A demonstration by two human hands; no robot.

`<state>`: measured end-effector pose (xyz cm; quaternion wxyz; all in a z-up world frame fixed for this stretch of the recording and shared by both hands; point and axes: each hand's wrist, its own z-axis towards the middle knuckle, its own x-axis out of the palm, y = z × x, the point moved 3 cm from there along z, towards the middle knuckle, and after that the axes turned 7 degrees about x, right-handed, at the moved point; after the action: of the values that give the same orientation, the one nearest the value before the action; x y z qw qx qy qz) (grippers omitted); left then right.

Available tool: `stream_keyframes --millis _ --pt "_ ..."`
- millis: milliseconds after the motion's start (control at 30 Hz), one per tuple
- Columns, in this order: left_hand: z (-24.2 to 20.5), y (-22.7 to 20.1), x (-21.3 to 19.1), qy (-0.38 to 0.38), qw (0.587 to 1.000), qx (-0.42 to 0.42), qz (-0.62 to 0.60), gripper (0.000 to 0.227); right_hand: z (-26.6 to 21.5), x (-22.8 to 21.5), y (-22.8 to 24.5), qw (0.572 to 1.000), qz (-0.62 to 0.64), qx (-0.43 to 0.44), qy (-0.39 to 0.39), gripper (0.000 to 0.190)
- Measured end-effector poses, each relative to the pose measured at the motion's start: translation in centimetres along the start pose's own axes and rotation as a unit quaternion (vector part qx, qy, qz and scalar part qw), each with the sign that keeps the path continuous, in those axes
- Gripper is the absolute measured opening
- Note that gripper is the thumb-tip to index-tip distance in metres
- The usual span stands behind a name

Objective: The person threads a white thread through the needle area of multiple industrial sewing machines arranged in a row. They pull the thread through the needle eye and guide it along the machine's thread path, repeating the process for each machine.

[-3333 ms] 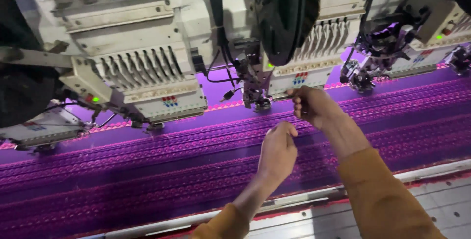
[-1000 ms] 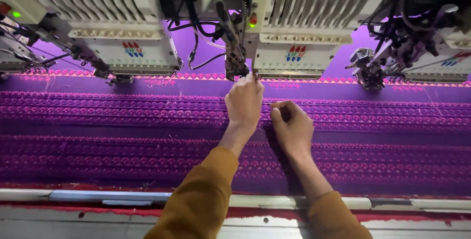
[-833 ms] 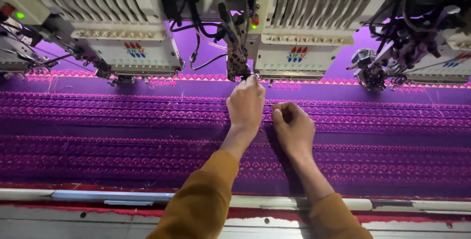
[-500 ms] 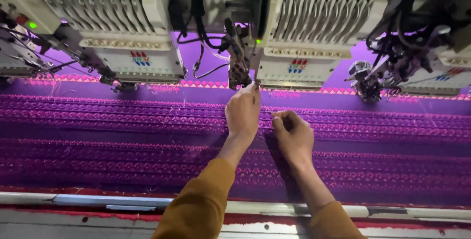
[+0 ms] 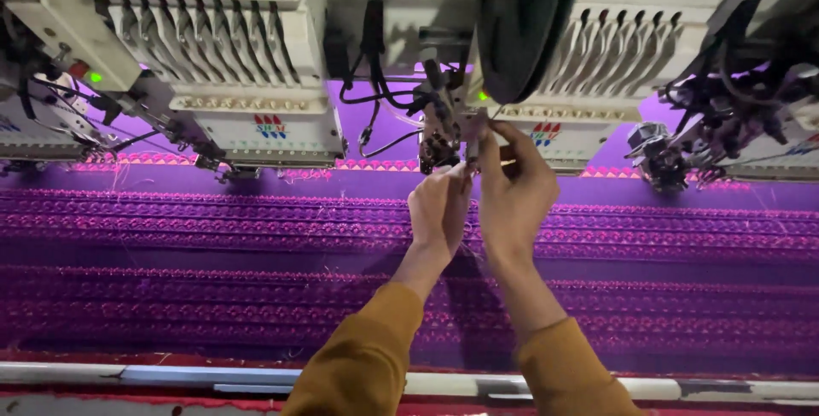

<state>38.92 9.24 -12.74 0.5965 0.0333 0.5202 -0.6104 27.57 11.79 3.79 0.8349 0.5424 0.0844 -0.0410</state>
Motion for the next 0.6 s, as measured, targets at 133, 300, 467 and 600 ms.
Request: stream_keyframes --millis 133,300,467,600 --pt "-0.1 -1.5 -1.2 0.032 0.997 0.034 0.065 0.025 0.5 0.5 -1.5 0.999 0.005 -0.033 -0.031 0.011" --pt "0.2 1.9 4.6 -0.064 0.982 0.114 0.133 0.031 0.7 0.3 -3.8 0.998 -0.044 -0.012 -0.036 0.006" --pt "-0.2 1.6 4.4 -0.090 0.971 0.122 0.185 0.040 0.3 0.1 -3.9 0.998 -0.045 0.010 -0.032 0.007" --pt "-0.3 -0.6 1.3 -0.086 0.969 0.142 0.182 0.038 0.7 -0.1 -4.8 0.999 -0.028 0.007 -0.035 0.008"
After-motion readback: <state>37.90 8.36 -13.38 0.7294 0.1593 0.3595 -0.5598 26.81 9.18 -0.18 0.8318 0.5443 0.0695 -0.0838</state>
